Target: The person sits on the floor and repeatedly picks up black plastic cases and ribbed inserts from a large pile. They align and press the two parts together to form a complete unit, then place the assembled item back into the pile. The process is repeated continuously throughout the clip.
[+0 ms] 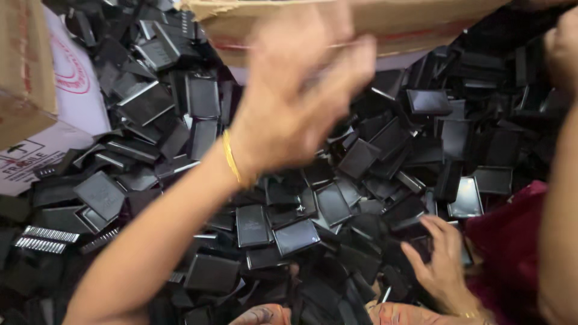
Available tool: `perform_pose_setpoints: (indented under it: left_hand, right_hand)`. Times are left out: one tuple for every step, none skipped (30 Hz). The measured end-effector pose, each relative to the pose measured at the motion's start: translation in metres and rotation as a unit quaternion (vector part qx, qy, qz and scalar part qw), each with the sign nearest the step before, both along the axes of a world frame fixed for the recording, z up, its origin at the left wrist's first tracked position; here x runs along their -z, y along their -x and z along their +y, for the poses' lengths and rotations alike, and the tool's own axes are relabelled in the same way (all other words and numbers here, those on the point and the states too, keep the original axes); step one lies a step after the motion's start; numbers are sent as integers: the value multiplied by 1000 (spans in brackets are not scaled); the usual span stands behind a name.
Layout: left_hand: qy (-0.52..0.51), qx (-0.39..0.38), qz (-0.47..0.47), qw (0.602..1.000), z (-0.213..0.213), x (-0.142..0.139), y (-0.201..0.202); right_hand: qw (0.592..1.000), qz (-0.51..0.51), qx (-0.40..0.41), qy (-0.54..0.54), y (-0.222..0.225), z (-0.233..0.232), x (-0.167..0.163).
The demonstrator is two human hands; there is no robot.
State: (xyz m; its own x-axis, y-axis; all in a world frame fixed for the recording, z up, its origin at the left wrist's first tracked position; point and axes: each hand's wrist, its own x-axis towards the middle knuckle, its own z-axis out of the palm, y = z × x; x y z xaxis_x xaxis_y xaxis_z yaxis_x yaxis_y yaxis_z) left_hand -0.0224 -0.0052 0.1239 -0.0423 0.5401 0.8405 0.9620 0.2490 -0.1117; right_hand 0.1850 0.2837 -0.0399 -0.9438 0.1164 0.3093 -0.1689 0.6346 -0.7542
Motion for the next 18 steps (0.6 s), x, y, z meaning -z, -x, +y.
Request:
perform_pose_setpoints:
  left_hand:
    - [34, 55, -56, 996, 5, 19, -10]
    - [66, 108, -112, 986, 10, 39, -23]
    - [133, 106, -184, 968, 14, 62, -43]
    - [135, 82, -211, 965, 14, 87, -72]
    - [241, 90, -271, 928, 18, 114, -99]
    - [284, 121, -254, 917, 21, 143, -129]
    - [326, 153, -237, 902, 23, 172, -158]
    - [358, 196, -235, 882, 24, 201, -185]
    - [387, 239, -234, 859, 23, 227, -207]
    - [442, 239, -203, 840, 20, 250, -222]
    - [495, 237, -170, 818, 16, 269, -231]
    - [546, 231, -134, 794, 14, 284, -234]
    - [564, 211, -134, 787, 13, 295, -233]
    - [582, 191, -136, 778, 11, 303, -230]
    - [600, 170, -138, 769, 9, 309, -224]
    - [591, 153, -128, 782, 7, 313, -218]
    - [582, 136, -119, 793, 5, 315, -211]
    - [573, 119, -112, 803, 4, 316, -204]
  right_hand:
    - [994, 90, 44, -43, 32, 32, -12]
    - [989, 112, 73, -64, 42, 44, -15]
    - [984, 129, 94, -77, 56, 64, -15]
    - [981, 137, 108, -88, 62, 76, -8]
    - [978, 141, 121, -96, 62, 87, 3]
    - [975, 141, 136, -104, 57, 94, 19]
    - [974, 136, 150, -106, 40, 93, 38]
    - [973, 125, 163, -108, 21, 88, 59]
    - [973, 108, 176, -103, -3, 77, 83]
    - [973, 89, 190, -97, -27, 66, 105]
    - [973, 58, 207, -83, -53, 51, 127]
    - [971, 32, 223, -77, -75, 44, 143]
    - [968, 6, 237, -77, -94, 35, 158]
    - [963, -18, 254, -83, -110, 28, 171]
    - [957, -37, 271, -97, -120, 25, 180]
    - [952, -49, 287, -99, -123, 25, 189]
    - [946, -65, 303, -99, -126, 26, 193]
    - [940, -84, 318, -93, -124, 27, 195]
